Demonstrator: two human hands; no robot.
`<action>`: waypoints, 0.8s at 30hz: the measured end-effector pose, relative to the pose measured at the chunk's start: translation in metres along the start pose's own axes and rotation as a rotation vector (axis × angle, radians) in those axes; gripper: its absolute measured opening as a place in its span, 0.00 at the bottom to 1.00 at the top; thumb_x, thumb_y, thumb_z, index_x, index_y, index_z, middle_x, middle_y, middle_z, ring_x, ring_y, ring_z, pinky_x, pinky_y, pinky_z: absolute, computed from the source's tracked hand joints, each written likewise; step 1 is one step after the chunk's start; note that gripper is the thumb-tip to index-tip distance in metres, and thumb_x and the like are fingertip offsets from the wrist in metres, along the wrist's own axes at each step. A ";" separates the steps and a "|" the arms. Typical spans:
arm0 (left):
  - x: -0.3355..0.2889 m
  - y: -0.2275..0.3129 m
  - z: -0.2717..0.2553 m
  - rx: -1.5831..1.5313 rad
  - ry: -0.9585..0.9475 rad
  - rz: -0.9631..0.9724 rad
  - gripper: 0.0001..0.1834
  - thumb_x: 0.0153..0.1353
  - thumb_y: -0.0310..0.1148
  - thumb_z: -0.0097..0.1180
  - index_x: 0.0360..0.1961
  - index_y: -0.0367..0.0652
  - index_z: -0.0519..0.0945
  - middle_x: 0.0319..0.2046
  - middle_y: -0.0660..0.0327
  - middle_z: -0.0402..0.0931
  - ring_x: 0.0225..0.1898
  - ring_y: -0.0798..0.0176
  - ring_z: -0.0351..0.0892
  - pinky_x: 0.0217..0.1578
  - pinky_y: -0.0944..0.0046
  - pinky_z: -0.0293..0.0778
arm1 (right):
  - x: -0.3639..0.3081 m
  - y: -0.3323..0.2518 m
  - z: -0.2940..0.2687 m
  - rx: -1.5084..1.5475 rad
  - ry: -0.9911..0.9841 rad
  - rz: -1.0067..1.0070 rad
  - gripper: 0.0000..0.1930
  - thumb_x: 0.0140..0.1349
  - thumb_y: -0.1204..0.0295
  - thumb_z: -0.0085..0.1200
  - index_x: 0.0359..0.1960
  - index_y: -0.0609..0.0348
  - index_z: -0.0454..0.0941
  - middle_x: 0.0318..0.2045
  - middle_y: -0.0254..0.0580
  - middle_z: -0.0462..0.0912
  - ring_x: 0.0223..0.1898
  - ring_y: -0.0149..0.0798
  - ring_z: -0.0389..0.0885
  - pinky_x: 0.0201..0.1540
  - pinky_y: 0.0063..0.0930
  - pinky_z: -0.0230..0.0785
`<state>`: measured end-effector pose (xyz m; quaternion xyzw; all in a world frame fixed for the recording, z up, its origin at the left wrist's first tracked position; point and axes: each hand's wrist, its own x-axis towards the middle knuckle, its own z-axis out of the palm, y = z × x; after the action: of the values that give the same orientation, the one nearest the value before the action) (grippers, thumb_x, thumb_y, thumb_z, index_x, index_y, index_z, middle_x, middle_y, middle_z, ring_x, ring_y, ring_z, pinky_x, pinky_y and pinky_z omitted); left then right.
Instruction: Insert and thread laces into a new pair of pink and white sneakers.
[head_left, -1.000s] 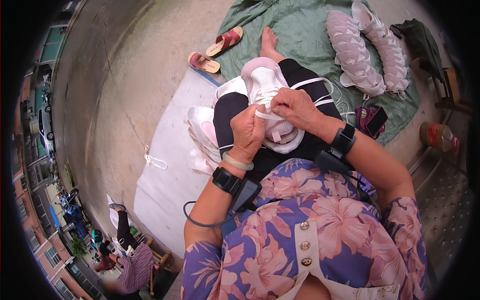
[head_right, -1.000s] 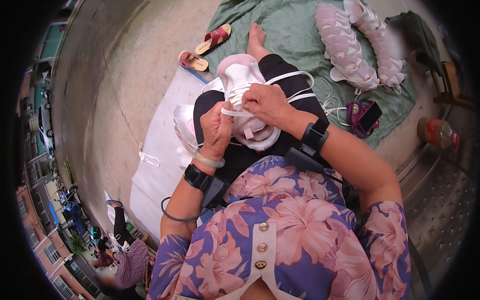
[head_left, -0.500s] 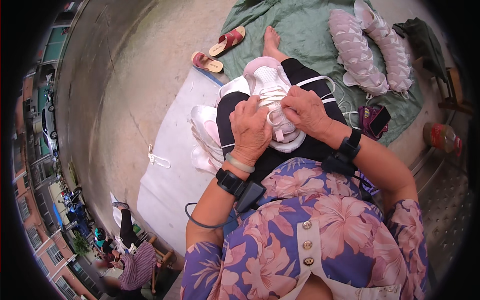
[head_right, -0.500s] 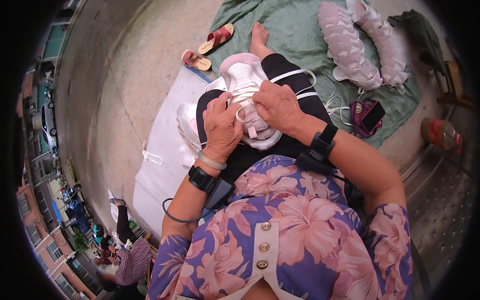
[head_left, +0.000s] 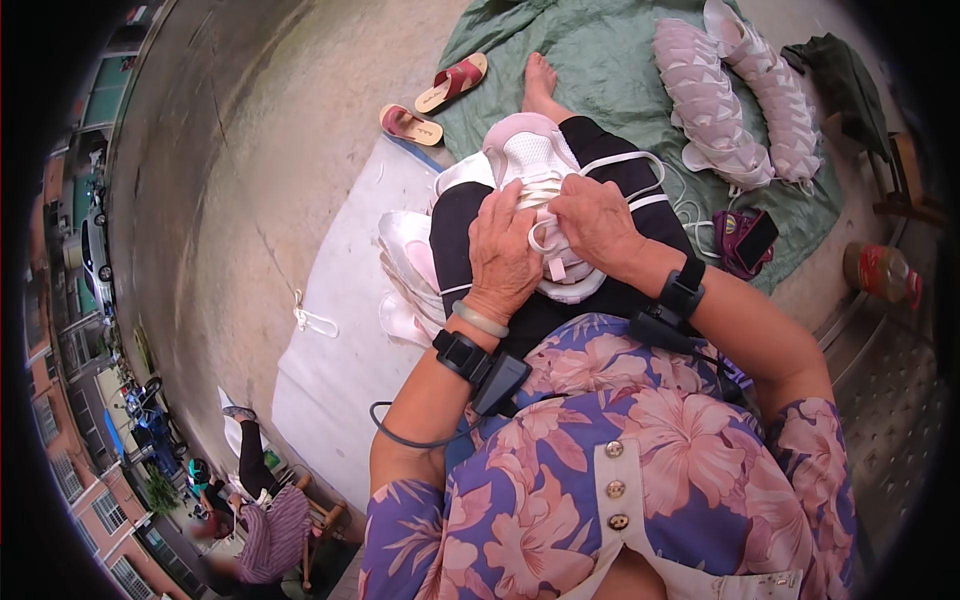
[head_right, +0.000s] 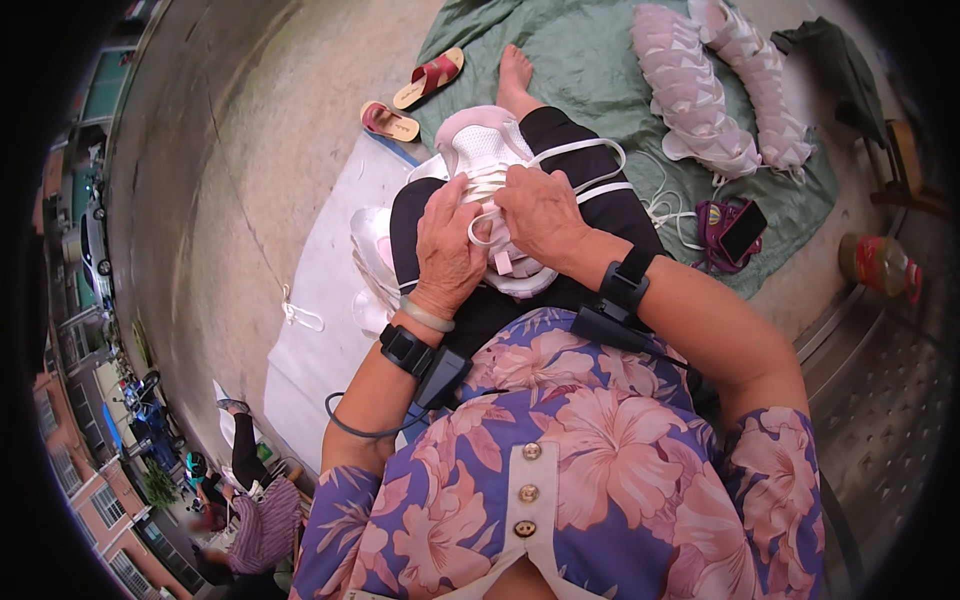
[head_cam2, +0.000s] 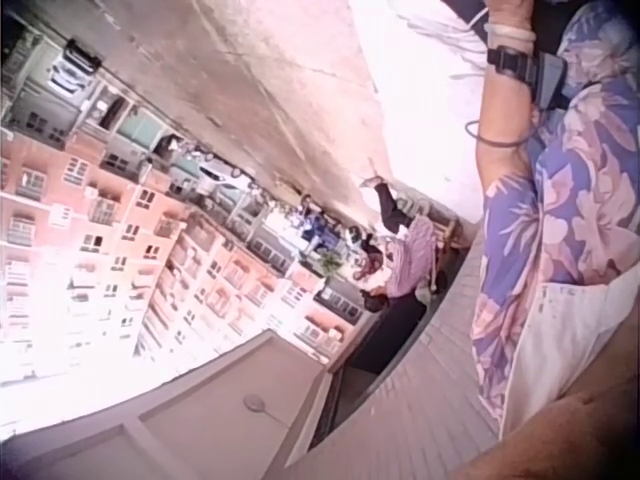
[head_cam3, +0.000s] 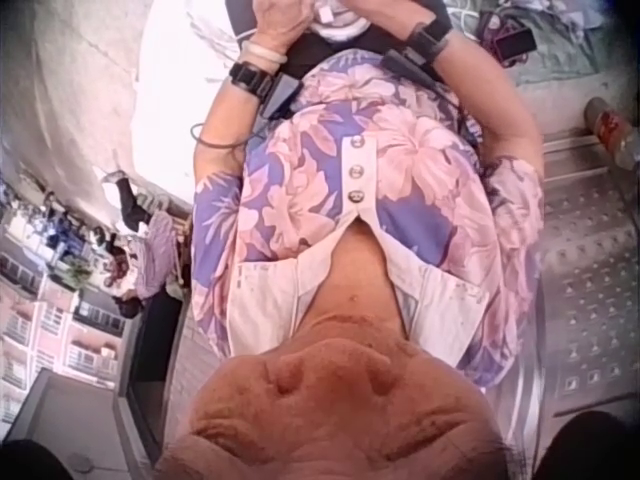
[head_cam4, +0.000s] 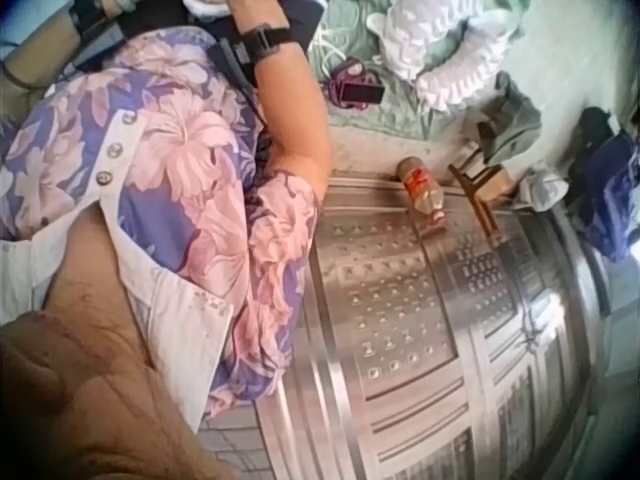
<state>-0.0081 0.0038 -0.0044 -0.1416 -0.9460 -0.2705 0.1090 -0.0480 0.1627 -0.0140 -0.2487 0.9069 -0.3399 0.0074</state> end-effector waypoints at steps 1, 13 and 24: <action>0.001 0.000 -0.002 -0.001 -0.002 0.002 0.11 0.53 0.33 0.54 0.37 0.40 0.75 0.54 0.50 0.67 0.54 0.45 0.66 0.50 0.54 0.63 | -0.001 -0.001 -0.004 -0.032 -0.012 -0.026 0.01 0.47 0.73 0.52 0.21 0.53 0.75 0.26 0.38 0.72 0.33 0.42 0.74 0.31 0.40 0.57; 0.000 -0.003 -0.001 0.067 -0.131 0.075 0.15 0.44 0.27 0.54 0.37 0.41 0.73 0.59 0.50 0.61 0.59 0.44 0.59 0.53 0.44 0.57 | -0.004 -0.007 0.005 -0.073 -0.044 0.087 0.03 0.48 0.74 0.52 0.21 0.52 0.77 0.30 0.37 0.73 0.37 0.41 0.73 0.36 0.40 0.54; 0.002 0.002 -0.008 0.204 -0.203 0.049 0.16 0.44 0.26 0.54 0.39 0.42 0.73 0.60 0.50 0.61 0.59 0.47 0.62 0.53 0.49 0.59 | 0.006 0.006 -0.011 0.056 -0.109 0.156 0.05 0.48 0.71 0.52 0.29 0.51 0.75 0.26 0.42 0.77 0.31 0.46 0.78 0.34 0.43 0.57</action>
<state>-0.0085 0.0017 0.0040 -0.1793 -0.9710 -0.1546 0.0333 -0.0583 0.1705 -0.0077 -0.1954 0.9118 -0.3496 0.0902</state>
